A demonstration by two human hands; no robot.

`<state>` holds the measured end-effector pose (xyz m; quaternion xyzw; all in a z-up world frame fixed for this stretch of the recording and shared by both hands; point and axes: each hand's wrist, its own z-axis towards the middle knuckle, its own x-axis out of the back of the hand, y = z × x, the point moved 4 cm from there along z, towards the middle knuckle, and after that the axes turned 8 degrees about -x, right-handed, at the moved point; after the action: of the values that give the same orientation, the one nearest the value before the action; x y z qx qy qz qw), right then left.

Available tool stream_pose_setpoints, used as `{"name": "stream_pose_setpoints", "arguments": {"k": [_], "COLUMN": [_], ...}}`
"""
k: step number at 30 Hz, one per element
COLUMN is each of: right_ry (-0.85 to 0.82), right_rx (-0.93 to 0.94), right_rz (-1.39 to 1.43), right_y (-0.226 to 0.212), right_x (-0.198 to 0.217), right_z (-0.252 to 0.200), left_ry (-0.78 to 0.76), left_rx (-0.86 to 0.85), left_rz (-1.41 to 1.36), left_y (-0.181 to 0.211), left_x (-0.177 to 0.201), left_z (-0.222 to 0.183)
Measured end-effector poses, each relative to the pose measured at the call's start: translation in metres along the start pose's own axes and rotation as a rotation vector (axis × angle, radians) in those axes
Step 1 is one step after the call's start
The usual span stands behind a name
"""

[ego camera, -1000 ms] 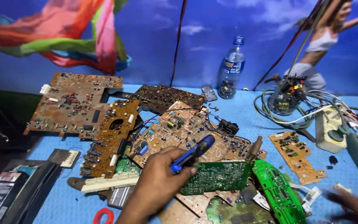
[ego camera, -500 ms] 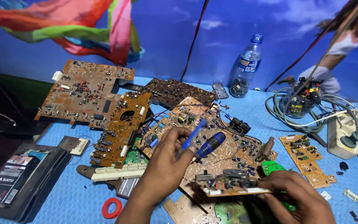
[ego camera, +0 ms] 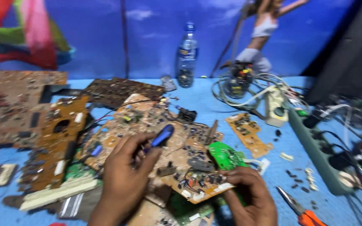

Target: Soldering and desoldering electronic components on various circuit boards at a repair bench.

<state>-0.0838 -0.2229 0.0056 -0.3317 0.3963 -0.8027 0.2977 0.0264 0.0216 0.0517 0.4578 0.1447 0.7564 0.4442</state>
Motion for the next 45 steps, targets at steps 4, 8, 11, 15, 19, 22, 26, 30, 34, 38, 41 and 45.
{"name": "stream_pose_setpoints", "arguments": {"k": [4, 8, 11, 15, 19, 22, 26, 30, 34, 38, 41, 45], "right_ry": [0.016, 0.053, 0.024, -0.229, -0.318, -0.211, -0.071, -0.441, -0.027, 0.376, 0.179, 0.036], "right_rx": [-0.146, -0.1, 0.076, 0.027, 0.003, -0.108, -0.324, -0.563, -0.552, -0.49, -0.854, -0.927], "right_rz": [0.3, 0.014, 0.058, -0.023, -0.277, -0.585, -1.021, -0.999, -0.94, -0.985, -1.348, -1.542], "right_y": [0.002, -0.025, -0.031, -0.024, -0.002, 0.047, 0.118, 0.196, 0.156, 0.203, 0.249, 0.249], "right_x": [-0.01, -0.018, -0.031, -0.013, 0.055, 0.124, 0.197, 0.234, 0.31, 0.425, 0.448, 0.449], "right_z": [-0.007, -0.004, -0.017, -0.016, 0.0, -0.007, -0.031, -0.039, -0.021, -0.012, -0.009, -0.007], "left_ry": [-0.007, -0.199, -0.084, -0.052, -0.177, -0.469, -0.737, -0.774, -0.779, -0.79, -0.781, -1.148], "left_rx": [0.738, 0.088, 0.183, 0.159, 0.44, 0.458, 0.485, 0.345, 0.365, 0.397, 0.403, 0.363], "left_rz": [-1.047, -1.311, -1.175, -1.188, -1.686, -2.018, -2.157, -2.122, -2.143, -2.166, -2.182, -2.535], "left_y": [0.02, 0.043, 0.03, 0.003, 0.005, 0.01, 0.005, -0.002, -0.067, -0.098, -0.153, -0.174], "left_x": [-0.031, -0.039, -0.047, -0.055, -0.055, -0.049, -0.056, -0.07, -0.121, -0.19, -0.221, -0.236], "left_z": [-0.012, -0.03, -0.031, -0.037, -0.038, -0.031, -0.032, -0.032, -0.061, -0.085, -0.104, -0.115]}}
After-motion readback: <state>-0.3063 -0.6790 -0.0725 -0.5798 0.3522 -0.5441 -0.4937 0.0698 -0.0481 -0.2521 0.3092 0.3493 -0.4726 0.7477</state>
